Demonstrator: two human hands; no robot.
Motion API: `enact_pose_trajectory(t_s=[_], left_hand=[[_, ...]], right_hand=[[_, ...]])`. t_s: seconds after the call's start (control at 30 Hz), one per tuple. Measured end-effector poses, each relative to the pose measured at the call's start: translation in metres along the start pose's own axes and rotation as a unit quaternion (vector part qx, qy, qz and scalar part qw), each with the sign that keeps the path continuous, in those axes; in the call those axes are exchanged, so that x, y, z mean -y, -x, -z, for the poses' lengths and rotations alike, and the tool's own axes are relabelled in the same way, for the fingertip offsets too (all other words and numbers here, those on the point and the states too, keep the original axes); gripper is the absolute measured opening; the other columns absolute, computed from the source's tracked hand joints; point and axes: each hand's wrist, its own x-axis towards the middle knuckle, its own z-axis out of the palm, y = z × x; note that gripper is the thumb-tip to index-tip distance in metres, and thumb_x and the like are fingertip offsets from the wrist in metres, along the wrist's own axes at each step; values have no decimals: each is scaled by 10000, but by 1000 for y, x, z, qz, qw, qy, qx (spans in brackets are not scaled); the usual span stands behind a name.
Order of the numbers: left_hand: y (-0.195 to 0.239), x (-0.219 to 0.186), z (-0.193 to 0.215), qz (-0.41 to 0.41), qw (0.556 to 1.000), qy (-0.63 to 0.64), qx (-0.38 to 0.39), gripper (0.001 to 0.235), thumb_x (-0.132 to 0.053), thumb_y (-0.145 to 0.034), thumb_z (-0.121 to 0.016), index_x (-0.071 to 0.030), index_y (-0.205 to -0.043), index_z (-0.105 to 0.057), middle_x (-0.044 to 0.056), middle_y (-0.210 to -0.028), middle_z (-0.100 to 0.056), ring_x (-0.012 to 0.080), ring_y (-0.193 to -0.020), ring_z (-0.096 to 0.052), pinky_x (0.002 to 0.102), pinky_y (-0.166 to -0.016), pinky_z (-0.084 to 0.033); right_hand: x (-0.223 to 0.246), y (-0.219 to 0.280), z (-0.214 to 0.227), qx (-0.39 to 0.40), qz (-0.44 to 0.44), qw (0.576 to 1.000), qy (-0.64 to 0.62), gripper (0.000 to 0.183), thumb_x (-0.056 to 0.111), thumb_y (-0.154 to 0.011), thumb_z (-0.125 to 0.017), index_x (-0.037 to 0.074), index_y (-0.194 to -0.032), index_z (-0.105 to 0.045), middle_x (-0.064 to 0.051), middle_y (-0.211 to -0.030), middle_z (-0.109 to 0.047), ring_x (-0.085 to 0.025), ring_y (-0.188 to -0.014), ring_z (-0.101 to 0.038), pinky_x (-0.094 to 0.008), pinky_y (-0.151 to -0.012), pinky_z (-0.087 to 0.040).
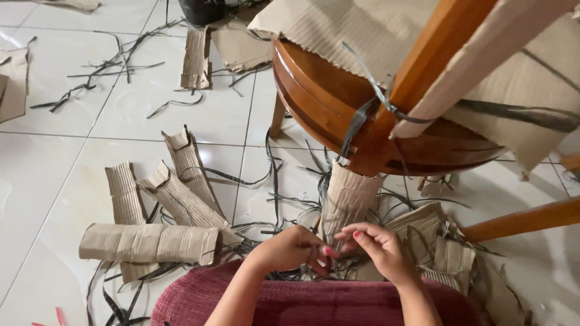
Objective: Wrapping chair legs with corrugated cardboard and securing them with plastic strips and scissors for protection.
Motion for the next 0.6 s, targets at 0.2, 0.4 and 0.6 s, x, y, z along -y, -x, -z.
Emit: enact_pose_trajectory(t_s=[0.2,0.4,0.6], left_hand=[[-3,-14,-25,-17,970,-45,-239,312,-292,-987,-610,-133,-1211,-758,208,-1478,-580,227,-1428,-533,327,-1109,-433],[-4,-9,-30,-186,975,36,-118,239,-202,-988,-673,-121,-1207,-722,151,-1358,-676,270,-1277,-659,404,-1110,-556],[-12,-10,-26,-94,984,102,-114,628,-338,-955,-665,-46,-1479,-481,147,-1480,-565,274,-1360,-562,416,-1162,-465]], right_hand=[[-32,10,6,-130,131,963,-197,179,27,-980,-597,-6,-1085,-738,-220,-1107,-786,-299,-1014,-761,-376,-932,-617],[-35,15,-1,20,182,886,-426,203,-47,-1030,-488,-70,-1172,-632,-111,-849,-636,-205,-790,-603,-290,-699,-541],[-31,11,-17,-49,-8,994,-92,188,159,-976,-603,34,-1093,-682,-87,-704,-649,-199,-609,-661,-360,-596,-662]])
